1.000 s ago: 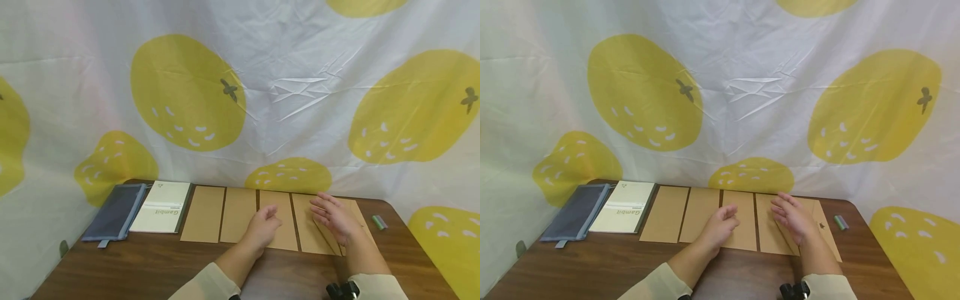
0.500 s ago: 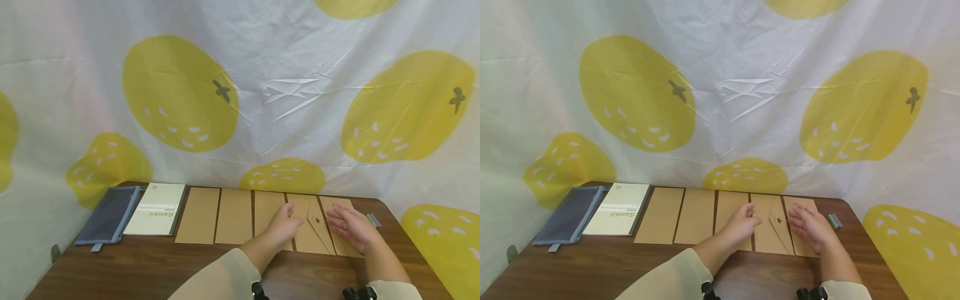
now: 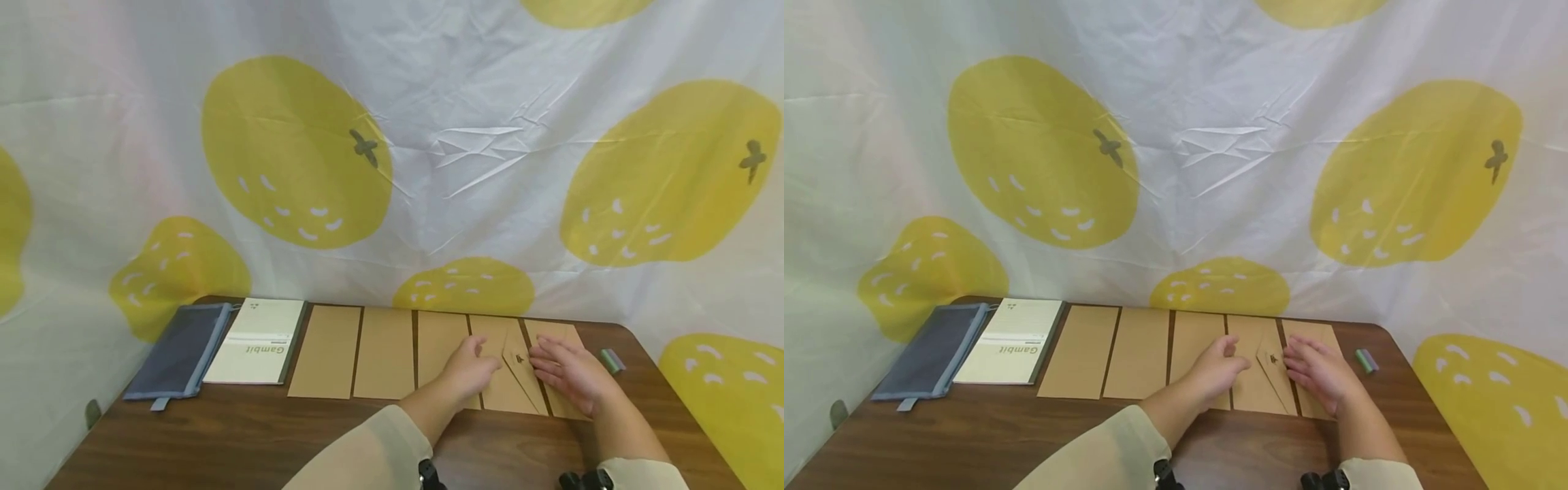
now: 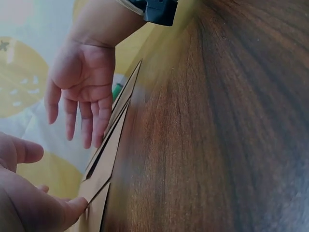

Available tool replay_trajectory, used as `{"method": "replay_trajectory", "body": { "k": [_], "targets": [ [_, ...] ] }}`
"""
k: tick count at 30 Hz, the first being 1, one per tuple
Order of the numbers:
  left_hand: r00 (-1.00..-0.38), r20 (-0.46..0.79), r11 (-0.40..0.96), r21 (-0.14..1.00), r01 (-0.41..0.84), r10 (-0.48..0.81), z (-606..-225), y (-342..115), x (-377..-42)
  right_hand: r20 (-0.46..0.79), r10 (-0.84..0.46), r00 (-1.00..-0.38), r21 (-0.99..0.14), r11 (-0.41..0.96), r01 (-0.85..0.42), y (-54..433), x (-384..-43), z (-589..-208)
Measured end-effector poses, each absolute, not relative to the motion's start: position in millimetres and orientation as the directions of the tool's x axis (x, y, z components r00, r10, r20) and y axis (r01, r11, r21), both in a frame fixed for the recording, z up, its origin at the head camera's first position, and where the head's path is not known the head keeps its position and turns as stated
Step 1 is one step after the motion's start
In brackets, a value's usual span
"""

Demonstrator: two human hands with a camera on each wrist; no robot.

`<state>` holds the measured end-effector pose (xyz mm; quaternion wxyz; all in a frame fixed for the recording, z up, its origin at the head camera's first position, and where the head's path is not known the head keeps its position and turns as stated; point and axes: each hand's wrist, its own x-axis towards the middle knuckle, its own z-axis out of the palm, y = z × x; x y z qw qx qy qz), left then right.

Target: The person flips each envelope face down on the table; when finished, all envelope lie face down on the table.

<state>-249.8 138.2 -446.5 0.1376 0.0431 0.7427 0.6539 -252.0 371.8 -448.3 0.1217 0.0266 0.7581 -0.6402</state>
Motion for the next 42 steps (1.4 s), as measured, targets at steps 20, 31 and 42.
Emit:
{"method": "replay_trajectory", "body": {
  "k": [20,31,42],
  "targets": [
    [-0.958,-0.103,0.101,0.992,-0.078,0.268,-444,153,-240,-0.07,-0.129,-0.989,-0.998,0.013,0.069,377,-254,-453],
    [-0.947,0.018,0.15,0.986,0.069,0.322,-436,156,-229,-0.09,-0.197,-0.976,-0.995,0.054,0.081,351,-247,-439],
    [-0.959,0.035,0.095,0.993,0.064,0.281,-436,158,-228,-0.072,-0.187,-0.98,-0.996,0.069,0.06,341,-243,-433]
  ]
}}
